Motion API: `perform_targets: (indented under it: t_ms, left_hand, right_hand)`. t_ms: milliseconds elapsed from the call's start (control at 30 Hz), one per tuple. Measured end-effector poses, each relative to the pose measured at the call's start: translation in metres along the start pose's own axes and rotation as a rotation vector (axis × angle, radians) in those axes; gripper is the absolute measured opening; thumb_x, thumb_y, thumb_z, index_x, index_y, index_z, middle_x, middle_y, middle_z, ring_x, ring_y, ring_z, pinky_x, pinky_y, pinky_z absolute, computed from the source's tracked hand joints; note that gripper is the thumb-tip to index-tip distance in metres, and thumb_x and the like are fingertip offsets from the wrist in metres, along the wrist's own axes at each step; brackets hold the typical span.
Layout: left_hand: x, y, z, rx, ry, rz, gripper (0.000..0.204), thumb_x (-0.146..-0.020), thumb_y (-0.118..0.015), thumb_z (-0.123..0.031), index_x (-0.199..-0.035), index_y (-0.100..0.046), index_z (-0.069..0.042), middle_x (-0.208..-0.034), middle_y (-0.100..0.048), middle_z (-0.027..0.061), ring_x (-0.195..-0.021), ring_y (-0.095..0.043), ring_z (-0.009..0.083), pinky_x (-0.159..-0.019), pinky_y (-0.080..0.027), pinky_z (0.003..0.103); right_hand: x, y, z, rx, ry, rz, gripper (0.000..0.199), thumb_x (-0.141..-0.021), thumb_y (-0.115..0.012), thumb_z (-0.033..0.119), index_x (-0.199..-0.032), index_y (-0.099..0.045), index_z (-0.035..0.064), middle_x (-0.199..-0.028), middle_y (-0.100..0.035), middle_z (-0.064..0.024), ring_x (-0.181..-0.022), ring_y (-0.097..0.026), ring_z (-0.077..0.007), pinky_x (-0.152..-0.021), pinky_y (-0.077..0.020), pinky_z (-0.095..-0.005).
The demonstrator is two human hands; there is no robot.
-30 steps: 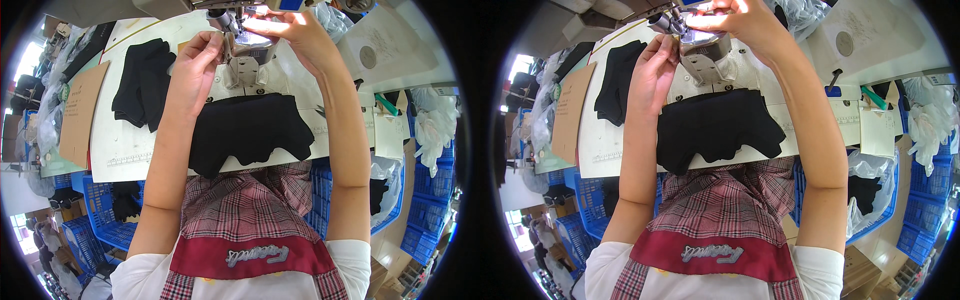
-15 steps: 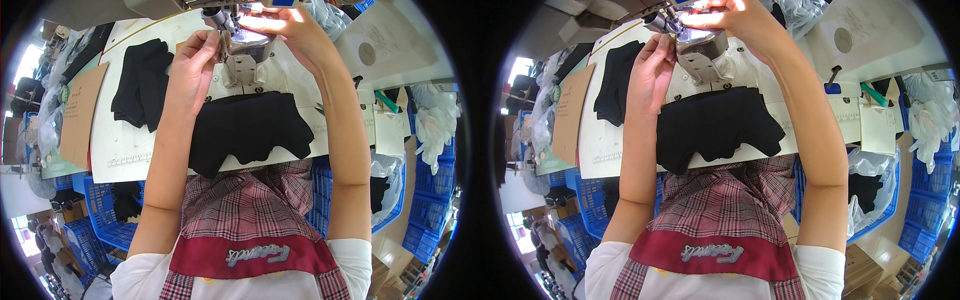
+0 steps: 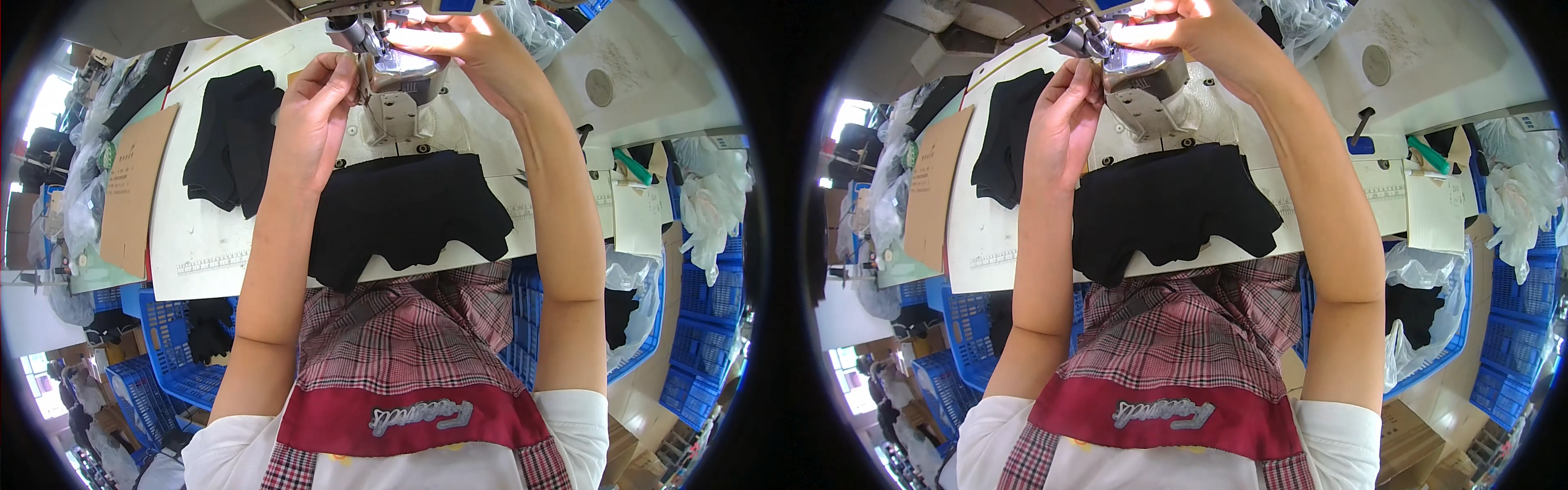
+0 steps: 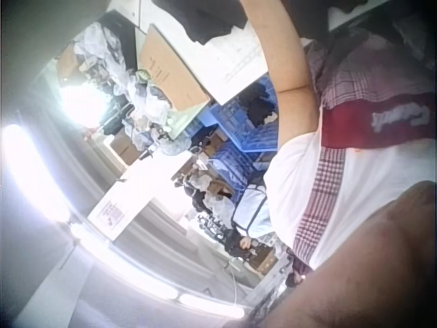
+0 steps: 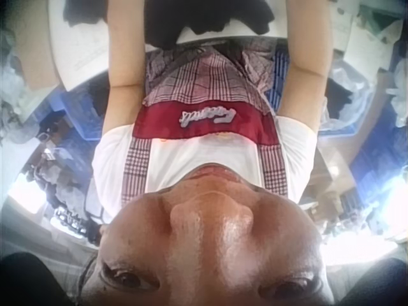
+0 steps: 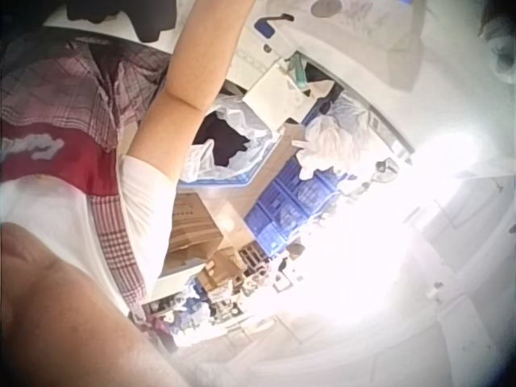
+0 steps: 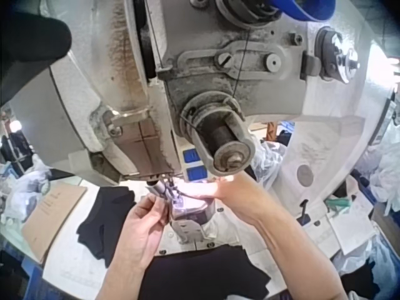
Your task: The person sews black fabric pieces using a sewing machine in a workshop. They guide the fabric under the needle, trim excess threads with scissors, and adjust the machine's tension using a screwdriver. The person repeats this process for multiple glove pieces, stacking the finished items on the table.
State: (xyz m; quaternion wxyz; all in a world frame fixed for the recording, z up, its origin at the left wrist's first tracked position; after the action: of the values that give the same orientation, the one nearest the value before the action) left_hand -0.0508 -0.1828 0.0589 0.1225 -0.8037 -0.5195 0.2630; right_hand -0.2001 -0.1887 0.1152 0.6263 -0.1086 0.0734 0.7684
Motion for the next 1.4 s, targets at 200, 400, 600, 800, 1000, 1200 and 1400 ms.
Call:
perform_targets:
  t_ms: [200,400,600,800,1000,1200,1400]
  left_hand:
    - [0.002,-0.001,-0.002,-0.022,-0.015,-0.057,0.011,-0.096,-0.061,-0.014,-0.096,-0.062,-0.003,-0.085,-0.055,-0.0024,-0.079,-0.046,0.0071,-0.078,-0.038,0.022]
    - [0.001,-0.003,-0.004,-0.020,-0.017,-0.067,0.011,-0.096,-0.060,-0.013,-0.097,-0.063,-0.003,-0.084,-0.055,-0.0024,-0.078,-0.046,0.0074,-0.076,-0.038,0.022]
    - [0.001,-0.001,-0.003,-0.010,-0.023,-0.061,0.011,-0.096,-0.060,-0.012,-0.098,-0.062,-0.002,-0.087,-0.056,-0.0013,-0.079,-0.046,0.0084,-0.077,-0.038,0.023]
    - [0.003,0.002,-0.002,0.030,-0.009,-0.015,0.016,-0.097,-0.055,-0.006,-0.109,-0.058,0.003,-0.092,-0.054,0.0031,-0.084,-0.047,0.0118,-0.086,-0.038,0.025]
    - [0.002,0.003,-0.002,0.036,-0.011,-0.001,0.015,-0.096,-0.056,-0.006,-0.108,-0.058,0.002,-0.092,-0.054,0.0031,-0.084,-0.047,0.0125,-0.085,-0.039,0.026]
    - [0.002,0.024,0.003,-0.097,0.075,-0.155,0.020,-0.096,-0.058,-0.010,-0.112,-0.058,0.002,-0.099,-0.056,0.0032,-0.088,-0.050,0.0127,-0.084,-0.041,0.028]
    - [-0.002,0.036,0.004,-0.267,0.187,-0.051,0.022,-0.098,-0.058,-0.016,-0.114,-0.058,-0.001,-0.097,-0.059,0.0018,-0.090,-0.053,0.0109,-0.082,-0.043,0.027]
  right_hand:
    - [-0.001,-0.002,0.003,0.023,0.021,0.025,0.036,-0.081,-0.077,0.011,-0.109,-0.064,-0.0061,-0.099,-0.067,-0.0069,-0.087,-0.062,-0.0118,-0.075,-0.0495,-0.0263]
    - [-0.005,-0.001,0.002,0.009,0.060,0.036,0.040,-0.080,-0.077,0.012,-0.112,-0.062,-0.0068,-0.101,-0.067,-0.0081,-0.089,-0.062,-0.0123,-0.076,-0.0497,-0.0265]
    - [-0.003,0.002,0.001,0.060,-0.003,0.016,0.039,-0.079,-0.078,0.012,-0.110,-0.063,-0.0070,-0.102,-0.067,-0.0089,-0.091,-0.062,-0.0134,-0.078,-0.0497,-0.0270]
    - [-0.004,0.002,-0.004,0.079,-0.037,0.000,0.038,-0.078,-0.080,0.014,-0.107,-0.066,-0.0067,-0.102,-0.068,-0.0089,-0.090,-0.062,-0.0139,-0.079,-0.0496,-0.0271]
    - [-0.002,-0.005,0.002,0.004,-0.023,0.021,0.027,-0.079,-0.076,0.008,-0.101,-0.067,-0.0050,-0.099,-0.067,-0.0083,-0.089,-0.064,-0.0166,-0.078,-0.0510,-0.0303]
    - [0.014,0.022,-0.014,-0.024,0.203,-0.080,0.030,-0.088,-0.069,0.019,-0.112,-0.068,0.0026,-0.101,-0.067,-0.0023,-0.089,-0.061,-0.0127,-0.085,-0.0488,-0.0275]
    - [0.142,0.074,0.021,0.547,0.311,-0.479,0.019,-0.087,-0.067,0.008,-0.105,-0.066,0.0010,-0.096,-0.068,-0.0066,-0.084,-0.063,-0.0140,-0.078,-0.0502,-0.0284]
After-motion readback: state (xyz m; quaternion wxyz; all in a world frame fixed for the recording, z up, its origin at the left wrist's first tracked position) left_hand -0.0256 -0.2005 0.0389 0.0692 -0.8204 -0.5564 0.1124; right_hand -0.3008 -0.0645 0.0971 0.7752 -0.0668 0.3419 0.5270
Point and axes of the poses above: each hand's wrist, its own x-axis away from the middle knuckle, its own y-axis out of the back of the hand, z = x × y, the point moved 10 cm from there along -x, towards the middle knuckle
